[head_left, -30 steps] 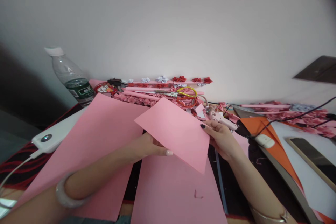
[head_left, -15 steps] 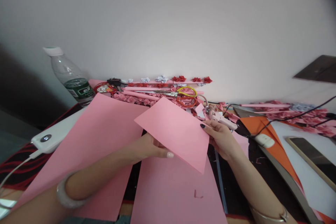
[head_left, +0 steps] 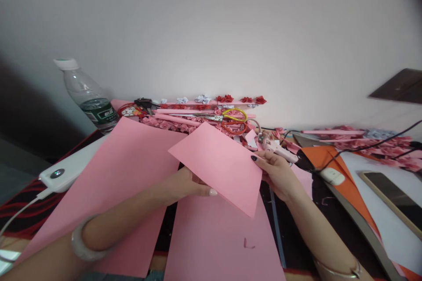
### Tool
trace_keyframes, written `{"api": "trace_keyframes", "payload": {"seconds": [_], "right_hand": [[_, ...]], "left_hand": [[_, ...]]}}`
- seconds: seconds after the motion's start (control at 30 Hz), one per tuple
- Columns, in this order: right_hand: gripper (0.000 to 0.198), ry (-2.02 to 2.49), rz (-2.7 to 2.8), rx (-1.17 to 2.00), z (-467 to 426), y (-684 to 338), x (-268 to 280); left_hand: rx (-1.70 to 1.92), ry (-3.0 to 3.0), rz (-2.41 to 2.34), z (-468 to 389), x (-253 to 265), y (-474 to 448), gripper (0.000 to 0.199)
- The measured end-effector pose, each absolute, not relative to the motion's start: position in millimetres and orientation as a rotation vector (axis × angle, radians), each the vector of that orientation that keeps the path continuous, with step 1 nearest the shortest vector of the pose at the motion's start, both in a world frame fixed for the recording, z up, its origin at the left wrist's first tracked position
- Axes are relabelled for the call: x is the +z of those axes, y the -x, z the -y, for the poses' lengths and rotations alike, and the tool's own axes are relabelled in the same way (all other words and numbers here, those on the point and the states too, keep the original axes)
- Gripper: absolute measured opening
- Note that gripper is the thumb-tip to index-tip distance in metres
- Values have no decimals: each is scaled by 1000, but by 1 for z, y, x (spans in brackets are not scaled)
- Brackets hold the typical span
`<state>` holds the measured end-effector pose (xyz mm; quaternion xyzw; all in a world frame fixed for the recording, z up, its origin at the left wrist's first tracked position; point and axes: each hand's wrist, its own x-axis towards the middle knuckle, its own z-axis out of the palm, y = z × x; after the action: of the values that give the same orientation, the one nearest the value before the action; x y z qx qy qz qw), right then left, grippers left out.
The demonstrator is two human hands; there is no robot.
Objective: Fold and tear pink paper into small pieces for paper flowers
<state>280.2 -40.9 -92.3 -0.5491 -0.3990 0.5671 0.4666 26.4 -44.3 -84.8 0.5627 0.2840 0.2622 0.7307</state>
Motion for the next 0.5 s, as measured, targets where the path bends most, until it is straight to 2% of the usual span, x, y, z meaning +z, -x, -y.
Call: {"api": "trace_keyframes", "payload": {"seconds": [0.27, 0.5], "right_hand": [[25, 1328, 961, 1381, 42, -281, -88], [35, 1268, 1070, 1437, 42, -292, -78]], "left_hand": [[763, -1162, -684, 38, -95, -25, 54], [945, -1243, -838, 22, -73, -13, 84]]}}
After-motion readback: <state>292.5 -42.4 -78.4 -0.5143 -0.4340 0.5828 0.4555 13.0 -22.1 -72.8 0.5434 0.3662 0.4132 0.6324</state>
